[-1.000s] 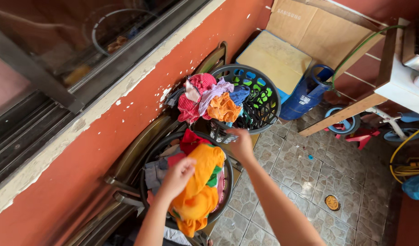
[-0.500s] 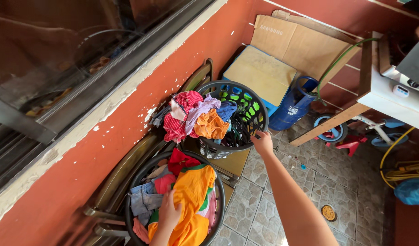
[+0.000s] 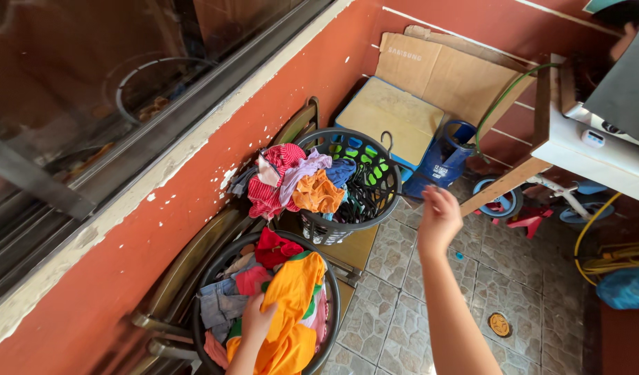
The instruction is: The person takes clothes from a laundry basket, places each item on a hanger, and hangs them on a clothes rack. Items include a yellow-green shirt, a pink dress, a red t-shirt, denim shorts, and a gray shirt.
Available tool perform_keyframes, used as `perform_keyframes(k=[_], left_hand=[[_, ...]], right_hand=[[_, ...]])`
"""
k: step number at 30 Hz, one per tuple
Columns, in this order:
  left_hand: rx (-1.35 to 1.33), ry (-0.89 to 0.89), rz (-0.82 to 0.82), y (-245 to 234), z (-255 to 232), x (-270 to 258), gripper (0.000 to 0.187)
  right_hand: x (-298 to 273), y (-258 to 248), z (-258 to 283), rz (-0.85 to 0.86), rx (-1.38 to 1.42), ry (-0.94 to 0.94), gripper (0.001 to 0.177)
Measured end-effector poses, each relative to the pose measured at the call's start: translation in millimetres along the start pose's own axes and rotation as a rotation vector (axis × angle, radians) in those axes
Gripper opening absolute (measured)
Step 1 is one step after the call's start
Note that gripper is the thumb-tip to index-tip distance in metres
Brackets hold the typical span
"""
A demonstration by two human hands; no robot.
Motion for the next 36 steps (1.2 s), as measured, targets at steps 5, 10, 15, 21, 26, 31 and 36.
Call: perform_keyframes(k=[5, 10, 15, 21, 26, 31, 36], left_hand=[[-0.48, 0.022, 0.042, 3, -9, -1, 0.054], [-0.521, 0.079, 0.111, 9, -23, -12, 0.05], [0.01, 0.214, 0.261, -5, -50, -49, 0.025], [0.632, -0.055, 0.346, -22, -73, -71, 0.029], [0.329, -0.019, 0.007, 16, -64, -42, 0.045], [0.481, -0.215, 0.252, 33, -72, -38, 0.043], [0.114, -0.226, 0.046, 22, -90, -35, 0.029]], right_hand=[[-19, -41, 25, -0.123, 0.47, 0.188, 0.025], [-84, -50, 24, -0.109, 0.755, 0.459, 0.041], [-197, -68, -40, 0.25, 0.451, 0.739, 0.047], [-276, -87, -33, 0.858, 0.059, 0.955, 0.041], [-293, -77, 2, 0.699, 0.12, 1.108, 0.024], [-303, -105, 15, 0.62, 0.195, 1.054, 0.021], [-302, -142, 25, 0.638, 0.208, 0.974, 0.017]])
Point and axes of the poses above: each hand's wrist, its own x-axis towards the middle knuckle, its own y-axis out of the palm, z = x × y, the point moved 4 cm from there along x, towards the middle knuckle, and after that the axes turned 10 degrees about x, right-handed, at the moved point
